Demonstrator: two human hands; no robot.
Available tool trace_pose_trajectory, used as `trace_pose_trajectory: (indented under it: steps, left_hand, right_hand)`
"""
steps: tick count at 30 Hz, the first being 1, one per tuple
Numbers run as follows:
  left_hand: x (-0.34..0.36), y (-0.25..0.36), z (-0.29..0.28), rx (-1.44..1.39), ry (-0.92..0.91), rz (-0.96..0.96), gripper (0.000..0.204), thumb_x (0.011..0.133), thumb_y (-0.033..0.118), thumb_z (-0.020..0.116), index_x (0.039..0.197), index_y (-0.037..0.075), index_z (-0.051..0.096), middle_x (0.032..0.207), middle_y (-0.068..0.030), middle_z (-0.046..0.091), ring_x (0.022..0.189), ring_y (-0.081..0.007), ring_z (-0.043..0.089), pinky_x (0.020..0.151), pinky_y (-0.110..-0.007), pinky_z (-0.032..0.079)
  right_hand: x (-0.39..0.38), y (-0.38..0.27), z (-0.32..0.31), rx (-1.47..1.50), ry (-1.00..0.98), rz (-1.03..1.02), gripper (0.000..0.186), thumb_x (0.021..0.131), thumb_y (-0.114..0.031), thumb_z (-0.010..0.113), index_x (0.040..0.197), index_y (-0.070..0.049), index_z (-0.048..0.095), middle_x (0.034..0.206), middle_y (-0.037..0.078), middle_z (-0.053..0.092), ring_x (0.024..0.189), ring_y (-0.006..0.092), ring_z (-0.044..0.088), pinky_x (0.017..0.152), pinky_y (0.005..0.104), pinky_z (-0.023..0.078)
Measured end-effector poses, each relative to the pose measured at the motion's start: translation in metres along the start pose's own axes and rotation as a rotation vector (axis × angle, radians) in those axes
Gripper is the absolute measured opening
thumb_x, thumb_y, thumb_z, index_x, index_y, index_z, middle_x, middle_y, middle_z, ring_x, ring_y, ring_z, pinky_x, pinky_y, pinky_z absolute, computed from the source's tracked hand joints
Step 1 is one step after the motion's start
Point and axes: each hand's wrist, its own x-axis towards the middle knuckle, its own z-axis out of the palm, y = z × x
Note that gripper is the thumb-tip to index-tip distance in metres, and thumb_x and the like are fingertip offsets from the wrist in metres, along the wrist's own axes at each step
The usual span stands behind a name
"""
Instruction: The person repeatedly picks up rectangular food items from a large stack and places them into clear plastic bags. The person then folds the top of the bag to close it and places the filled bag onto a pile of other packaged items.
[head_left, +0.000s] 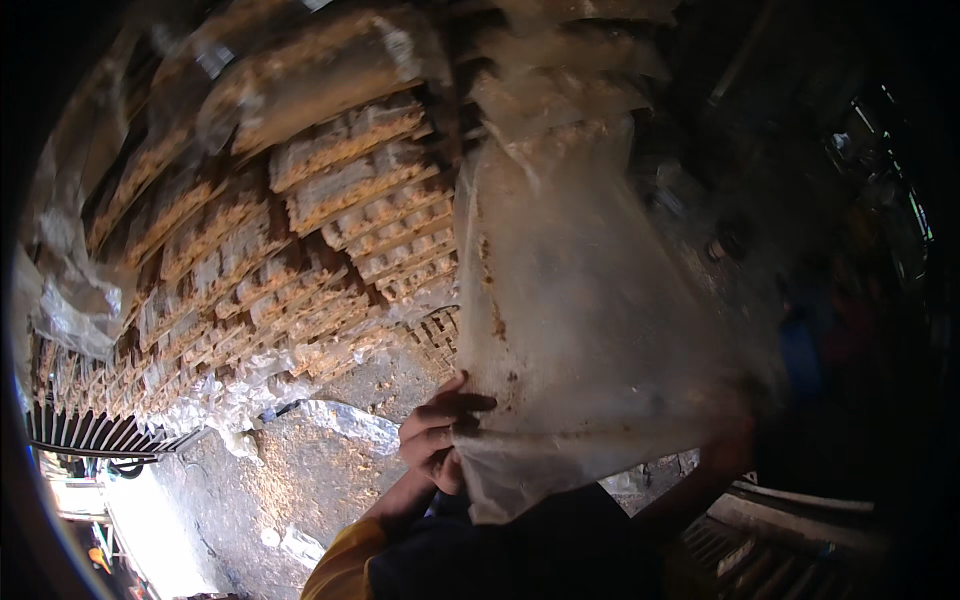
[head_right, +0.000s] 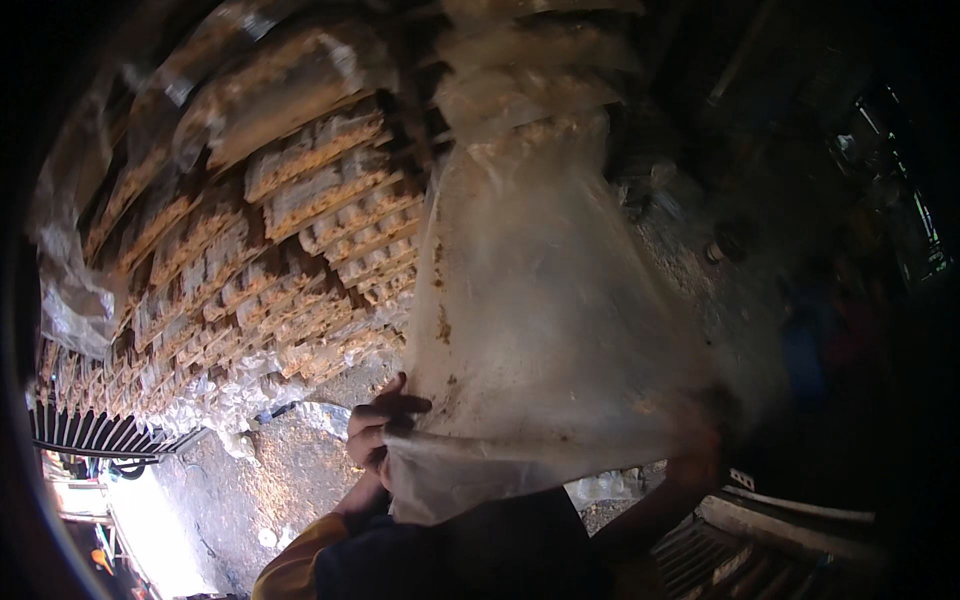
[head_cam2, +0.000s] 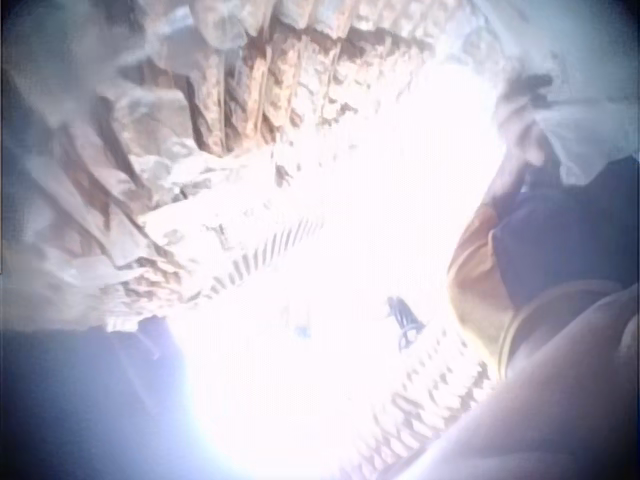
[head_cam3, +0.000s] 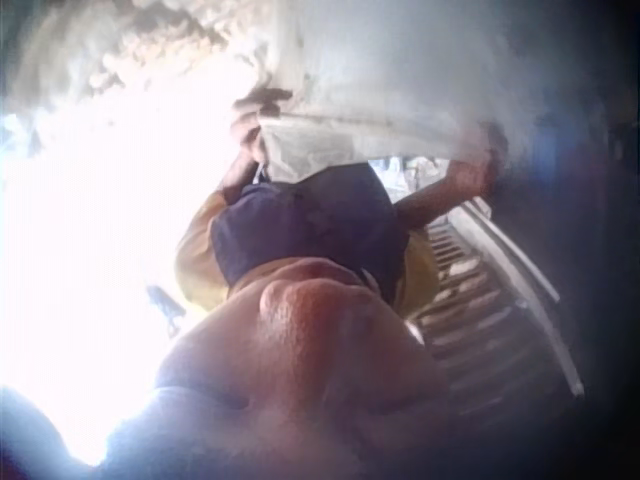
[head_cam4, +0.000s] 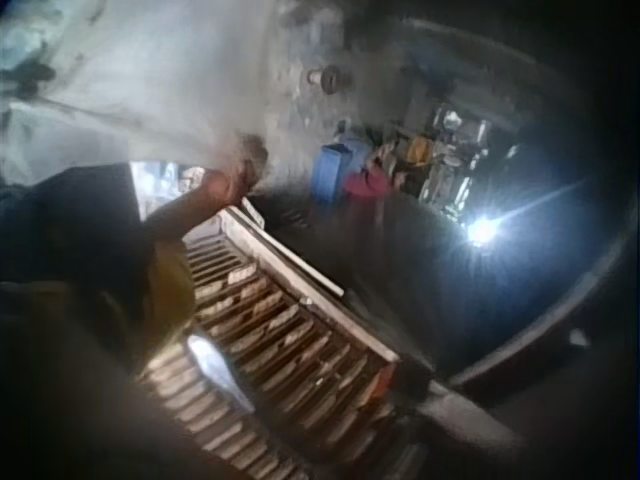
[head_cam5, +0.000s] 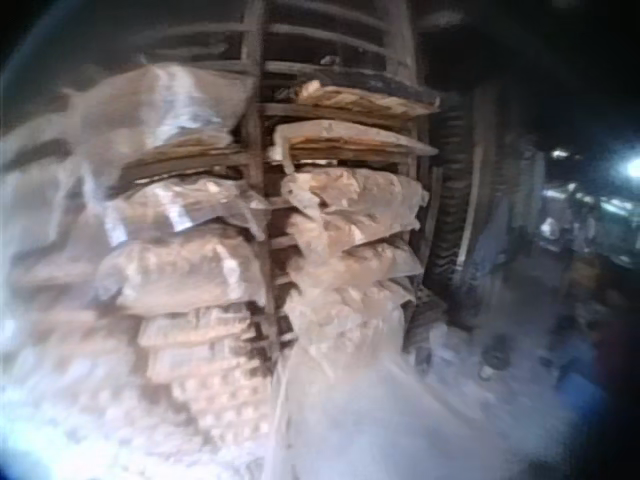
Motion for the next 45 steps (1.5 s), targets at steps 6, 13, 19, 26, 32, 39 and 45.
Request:
trace_pose_trajectory:
  steps: [6, 13, 19, 26, 32, 39, 45]
  left_hand:
    - [-0.088, 0.071, -0.106, 0.123, -0.055, -0.278, 0.046, 0.08, 0.028, 0.083, 0.109, -0.001, 0.062, 0.106, -0.0125, 0.052, 0.097, -0.0301, 0.06, 0.086, -0.045, 0.05]
    - [-0.06, 0.119, -0.159, 0.278, 0.284, -0.52, 0.083, 0.08, 0.002, 0.079, 0.144, 0.006, 0.026, 0.139, -0.0164, 0.039, 0.124, -0.0264, 0.048, 0.104, -0.042, 0.042]
    - [-0.049, 0.14, -0.247, 0.244, 0.217, -0.832, 0.033, 0.092, 0.016, 0.073, 0.119, -0.001, 0.065, 0.103, -0.0043, 0.071, 0.093, -0.011, 0.063, 0.083, -0.028, 0.052]
    - [-0.035, 0.18, -0.29, 0.469, 0.214, -0.642, 0.023, 0.095, 0.019, 0.069, 0.108, -0.001, 0.071, 0.094, 0.0006, 0.071, 0.084, -0.0058, 0.061, 0.074, -0.024, 0.05]
    - [-0.028, 0.188, -0.302, 0.88, -0.1, -0.454, 0.015, 0.081, 0.012, 0.076, 0.092, 0.002, 0.074, 0.073, -0.0128, 0.067, 0.058, -0.0161, 0.06, 0.055, -0.033, 0.048]
    - [-0.036, 0.213, -0.324, 1.163, -0.258, -0.259, 0.022, 0.071, -0.007, 0.064, 0.09, 0.002, 0.072, 0.095, -0.0095, 0.074, 0.083, -0.0247, 0.072, 0.071, -0.033, 0.057]
    - [-0.044, 0.277, -0.355, 1.291, 0.112, -0.233, 0.017, 0.082, 0.006, 0.074, 0.099, 0.006, 0.075, 0.103, -0.0062, 0.075, 0.094, -0.0174, 0.073, 0.083, -0.03, 0.059]
  right_hand:
    - [-0.094, -0.001, 0.046, -0.926, -0.072, -0.209, 0.045, 0.102, -0.021, 0.044, 0.135, 0.008, 0.048, 0.13, 0.024, 0.056, 0.117, 0.0311, 0.059, 0.101, 0.0506, 0.048]
    - [-0.089, 0.114, 0.224, -0.096, -0.093, 0.315, 0.033, 0.101, -0.022, 0.048, 0.118, 0.002, 0.063, 0.116, 0.014, 0.067, 0.11, 0.026, 0.062, 0.097, 0.0426, 0.048]
    - [-0.083, 0.194, 0.279, -0.199, -0.203, 0.655, 0.035, 0.095, -0.033, 0.062, 0.115, -0.004, 0.064, 0.11, 0.007, 0.068, 0.105, 0.0182, 0.062, 0.076, 0.0343, 0.053]
    - [-0.096, 0.199, 0.345, -0.957, -0.535, 0.289, 0.073, 0.085, -0.045, 0.075, 0.138, -0.004, 0.046, 0.131, 0.015, 0.058, 0.116, 0.0258, 0.058, 0.094, 0.0407, 0.047]
    - [-0.132, 0.25, 0.452, -0.671, -1.32, -0.137, 0.114, 0.067, -0.039, 0.09, 0.154, -0.008, 0.024, 0.139, 0.016, 0.054, 0.131, 0.0307, 0.049, 0.114, 0.0429, 0.033]
    - [-0.173, 0.319, 0.505, -0.541, -1.471, 0.263, 0.07, 0.073, -0.024, 0.088, 0.133, -0.005, 0.058, 0.115, 0.009, 0.071, 0.098, 0.0138, 0.066, 0.084, 0.0284, 0.052]
    - [-0.184, 0.357, 0.494, -0.707, -1.525, 0.449, 0.049, 0.077, -0.023, 0.085, 0.117, -0.001, 0.067, 0.096, 0.004, 0.073, 0.084, 0.0082, 0.065, 0.072, 0.0269, 0.051]
